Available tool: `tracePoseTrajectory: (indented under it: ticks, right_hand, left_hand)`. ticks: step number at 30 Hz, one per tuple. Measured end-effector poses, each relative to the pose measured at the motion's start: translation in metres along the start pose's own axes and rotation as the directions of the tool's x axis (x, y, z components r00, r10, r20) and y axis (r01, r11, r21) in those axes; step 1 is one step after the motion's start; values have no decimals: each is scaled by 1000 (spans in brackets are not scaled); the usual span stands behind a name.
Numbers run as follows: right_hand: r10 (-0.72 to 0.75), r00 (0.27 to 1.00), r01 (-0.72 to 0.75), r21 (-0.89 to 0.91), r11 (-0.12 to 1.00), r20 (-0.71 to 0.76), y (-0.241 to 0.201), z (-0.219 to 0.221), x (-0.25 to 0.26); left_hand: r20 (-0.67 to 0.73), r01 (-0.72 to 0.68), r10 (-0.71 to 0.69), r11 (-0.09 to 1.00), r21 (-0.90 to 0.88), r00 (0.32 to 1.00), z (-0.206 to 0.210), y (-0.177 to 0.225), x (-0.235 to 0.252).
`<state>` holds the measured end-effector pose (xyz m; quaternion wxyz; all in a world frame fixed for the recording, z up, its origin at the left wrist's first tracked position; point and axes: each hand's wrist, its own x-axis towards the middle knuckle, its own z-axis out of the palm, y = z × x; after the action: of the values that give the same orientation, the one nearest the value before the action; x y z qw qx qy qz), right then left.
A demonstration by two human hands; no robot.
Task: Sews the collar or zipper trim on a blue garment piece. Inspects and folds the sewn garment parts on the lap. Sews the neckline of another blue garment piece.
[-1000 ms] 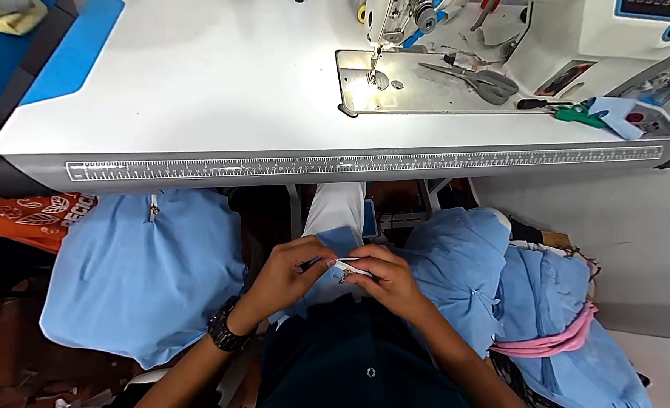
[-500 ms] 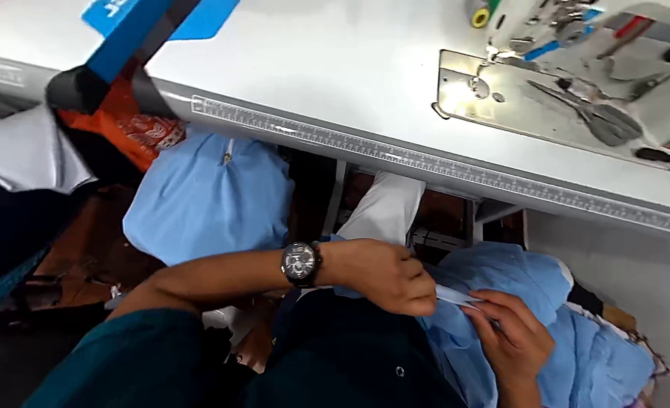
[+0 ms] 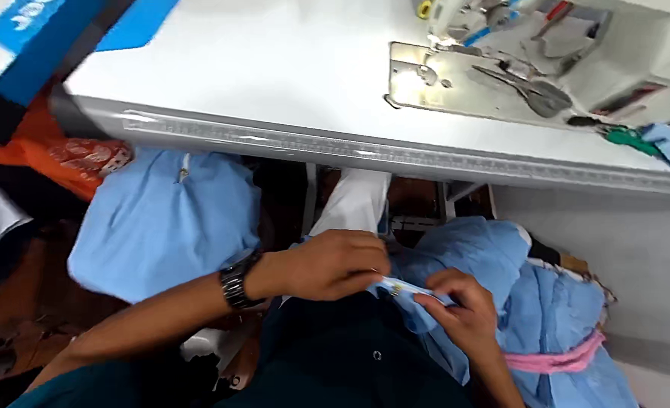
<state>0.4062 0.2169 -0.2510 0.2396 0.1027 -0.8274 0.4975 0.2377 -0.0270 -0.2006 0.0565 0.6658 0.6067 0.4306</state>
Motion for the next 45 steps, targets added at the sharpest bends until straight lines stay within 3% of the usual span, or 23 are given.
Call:
tracePoseTrajectory:
  ticks: [3, 6, 9, 13, 16, 19, 23, 26, 30, 33, 36, 39, 41, 43, 45]
  right_hand:
    - [40, 992, -41, 7, 999, 116, 7, 6, 8]
    - [42, 963, -46, 8, 999, 266, 17, 9, 13]
    - [52, 947, -67, 37, 997, 317, 18, 15, 15]
    - [37, 979, -53, 79, 995, 199, 13, 28, 20]
    - [-42, 988, 43, -4, 999, 147, 14, 30, 26]
    - [-108, 982, 142, -230, 963, 158, 16, 29, 32]
    - [-69, 979, 146, -426, 893, 191, 23, 27, 44]
    - [-24, 979, 109, -412, 905, 205, 29, 26, 48]
    - [48, 980, 7, -278, 961, 193, 24, 25, 51]
    - [120, 976, -82, -206, 975, 180, 23, 23, 49]
    - [156, 975, -125, -190, 974, 161, 32, 20, 46]
    - [183, 968, -151, -183, 971, 171, 39, 18, 48]
    - [180, 966, -145, -188, 971, 187, 38, 20, 50]
    - [167, 967, -129, -192, 973, 194, 34, 25, 51]
    - [154, 969, -116, -198, 973, 191, 29, 29, 53]
  left_hand:
    - [-63, 224, -241, 954, -202, 969, 12, -7, -18]
    - [-109, 344, -382, 902, -261, 918, 33, -14, -32]
    - [-139, 346, -382, 910, -227, 914, 44, -13, -34]
    - [-149, 349, -380, 916, -199, 913, 45, -14, -27]
    - [-125, 369, -393, 912, -180, 911, 39, -16, -21]
    - [-205, 404, -404, 914, -45, 891, 41, -20, -17]
    - [-438, 418, -241, 830, 370, 866, 62, -11, -20]
    - [-452, 493, -297, 764, 416, 841, 102, 5, -27]
    - [-511, 641, -402, 593, 487, 760, 129, -22, -30]
    - [-449, 689, -528, 619, 377, 721, 107, -44, -32]
    - [-244, 705, -675, 707, 54, 696, 71, -49, -42]
    - [-112, 773, -833, 546, -323, 542, 37, -43, -49]
    - [-97, 740, -883, 441, -508, 459, 19, -37, -46]
    - [-199, 727, -877, 475, -496, 437, 7, -29, -36]
    - [-366, 752, -778, 610, -250, 510, 4, -16, -21]
